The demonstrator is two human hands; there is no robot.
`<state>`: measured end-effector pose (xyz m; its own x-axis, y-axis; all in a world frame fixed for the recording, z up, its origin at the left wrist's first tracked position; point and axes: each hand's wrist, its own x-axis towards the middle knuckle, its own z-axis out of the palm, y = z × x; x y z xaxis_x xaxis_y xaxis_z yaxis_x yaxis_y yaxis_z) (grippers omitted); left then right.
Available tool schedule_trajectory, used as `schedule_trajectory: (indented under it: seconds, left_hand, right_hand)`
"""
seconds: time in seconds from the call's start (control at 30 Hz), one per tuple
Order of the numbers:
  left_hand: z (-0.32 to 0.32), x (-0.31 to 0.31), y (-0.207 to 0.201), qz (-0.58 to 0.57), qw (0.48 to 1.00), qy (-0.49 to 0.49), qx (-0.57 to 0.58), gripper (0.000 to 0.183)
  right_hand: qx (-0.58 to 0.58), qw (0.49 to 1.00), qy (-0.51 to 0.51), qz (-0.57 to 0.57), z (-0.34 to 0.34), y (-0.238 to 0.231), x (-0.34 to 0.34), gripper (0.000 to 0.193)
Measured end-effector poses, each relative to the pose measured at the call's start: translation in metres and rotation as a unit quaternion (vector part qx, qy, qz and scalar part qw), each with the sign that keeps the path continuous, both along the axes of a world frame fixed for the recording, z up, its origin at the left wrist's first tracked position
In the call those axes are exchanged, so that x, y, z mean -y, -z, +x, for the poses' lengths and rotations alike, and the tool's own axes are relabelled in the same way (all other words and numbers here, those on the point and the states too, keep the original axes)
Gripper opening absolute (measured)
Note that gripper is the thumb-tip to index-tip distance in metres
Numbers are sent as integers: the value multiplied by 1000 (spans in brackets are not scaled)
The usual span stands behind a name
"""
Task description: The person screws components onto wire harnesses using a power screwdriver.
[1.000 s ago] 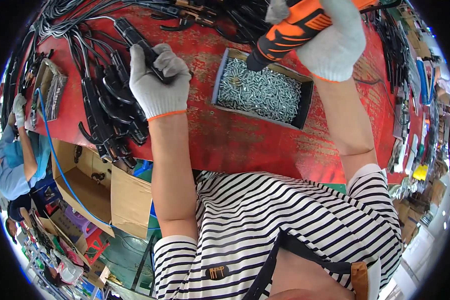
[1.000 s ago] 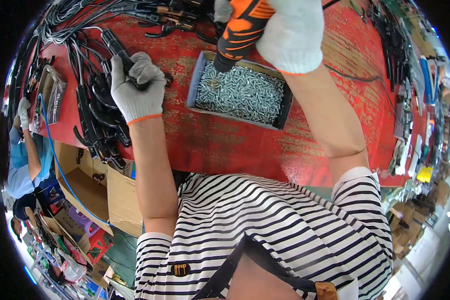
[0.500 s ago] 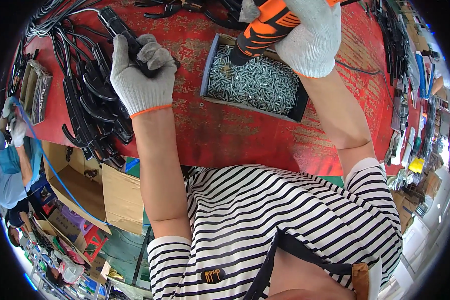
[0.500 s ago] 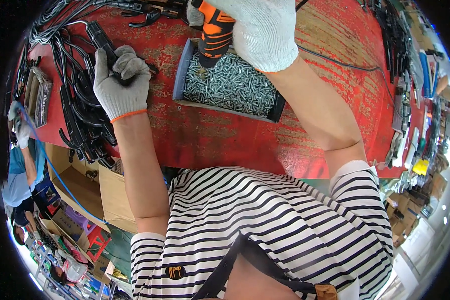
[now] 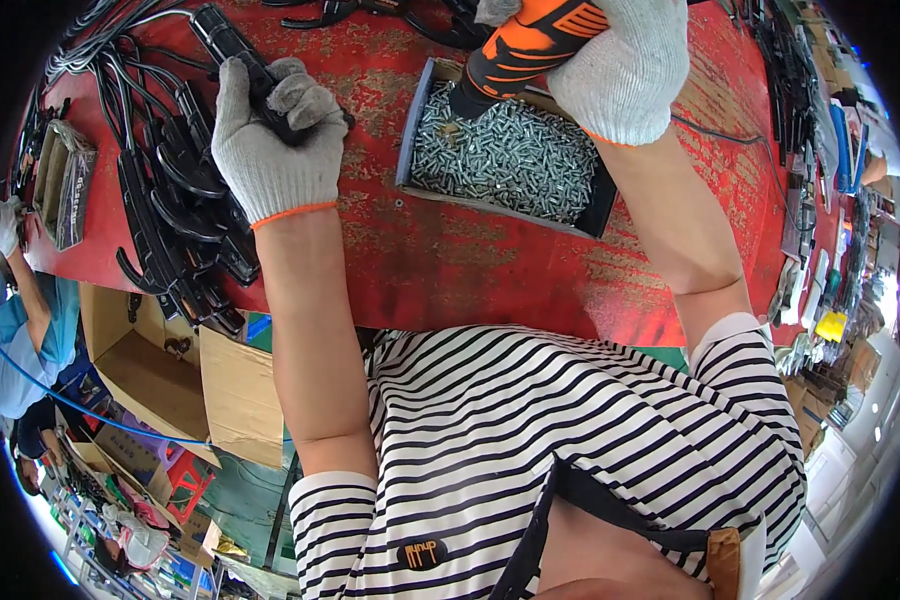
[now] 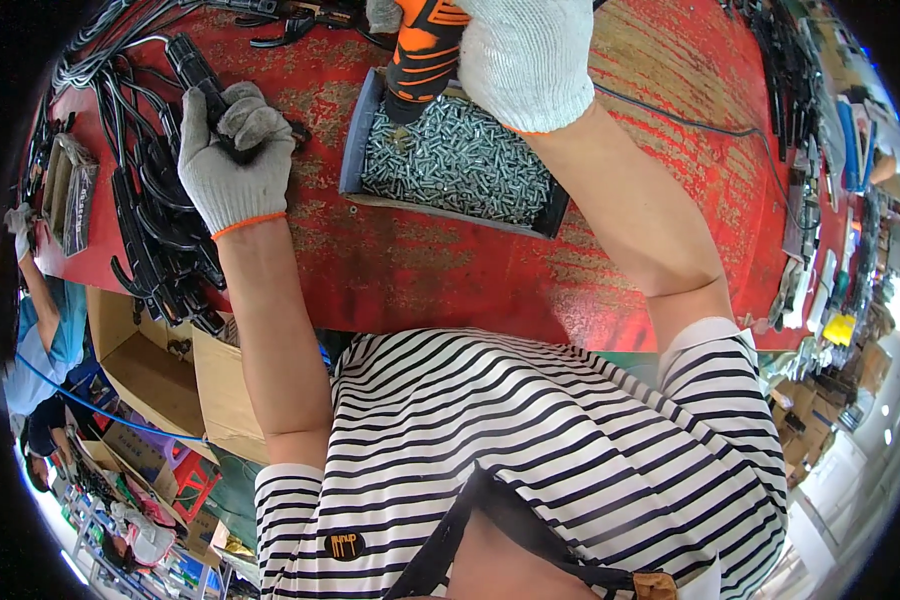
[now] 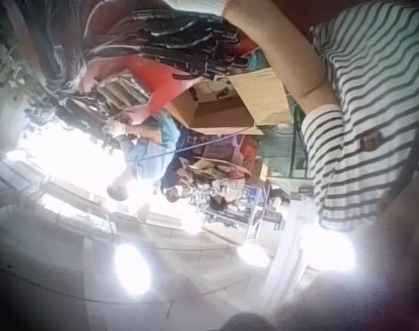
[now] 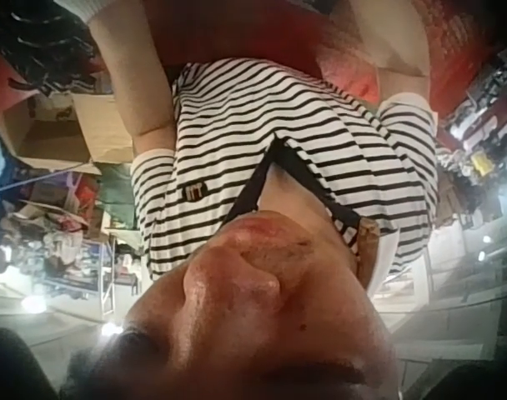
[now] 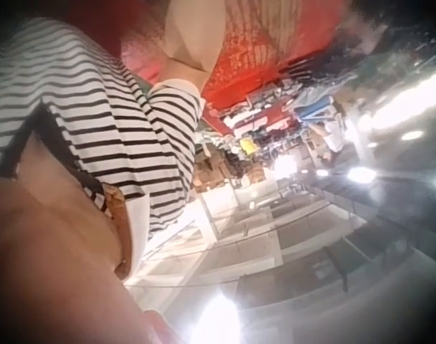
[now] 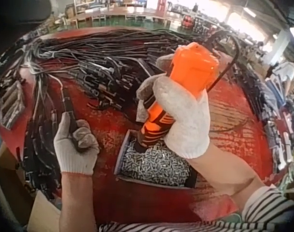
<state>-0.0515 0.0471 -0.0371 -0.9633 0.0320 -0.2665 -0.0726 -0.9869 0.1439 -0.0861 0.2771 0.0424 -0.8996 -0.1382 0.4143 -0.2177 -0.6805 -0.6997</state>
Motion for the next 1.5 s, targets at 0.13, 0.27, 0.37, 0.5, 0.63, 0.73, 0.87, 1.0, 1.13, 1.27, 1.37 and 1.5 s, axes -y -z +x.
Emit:
schedule_trajectory:
  seconds: [0.13,0.27,0.37,0.5,0.63,0.73,0.87,1.0,1.13,1.27,1.37,1.5]
  left_hand:
    - [0,0,0,2,1000,-2,5,33]
    - [1,2,4,4,1000,9,-5,32]
    - [2,-1,2,7,1000,0,-7,32]
    - [1,3,4,-3,1000,1,-8,32]
    - [-1,1,3,-26,1000,-14,7,37]
    - [0,-1,-2,-58,997,-34,25,45]
    - [2,1,-3,-29,999,8,22,55]
    - [1,-5,-5,-56,997,-31,44,51]
    - [4,-8,-5,-73,994,-53,55,52]
    - [5,-8,-5,-47,997,-27,46,54]
    - [4,-6,-6,-46,998,-29,39,54]
    - [4,-6,-6,-50,995,-68,57,50]
  right_hand:
    - [-20,992,-73,-96,-4,7,1,43]
    - [-44,994,-62,-78,-6,13,2,42]
    - [-35,992,-59,-103,-2,7,2,43]
    - [20,1000,-3,-24,3,-7,4,42]
    - [82,966,-124,-212,6,-23,9,41]
    - [-40,975,146,160,14,-45,6,42]
    - [-63,947,259,177,16,-68,26,37]
    - [-101,946,284,117,3,-96,45,34]
    - [-150,948,255,121,1,-89,70,34]
    - [-143,964,199,102,-12,-83,86,34]
    - [-135,975,153,89,-19,-81,97,35]
    - [-4,1000,-3,-20,-21,-89,100,37]
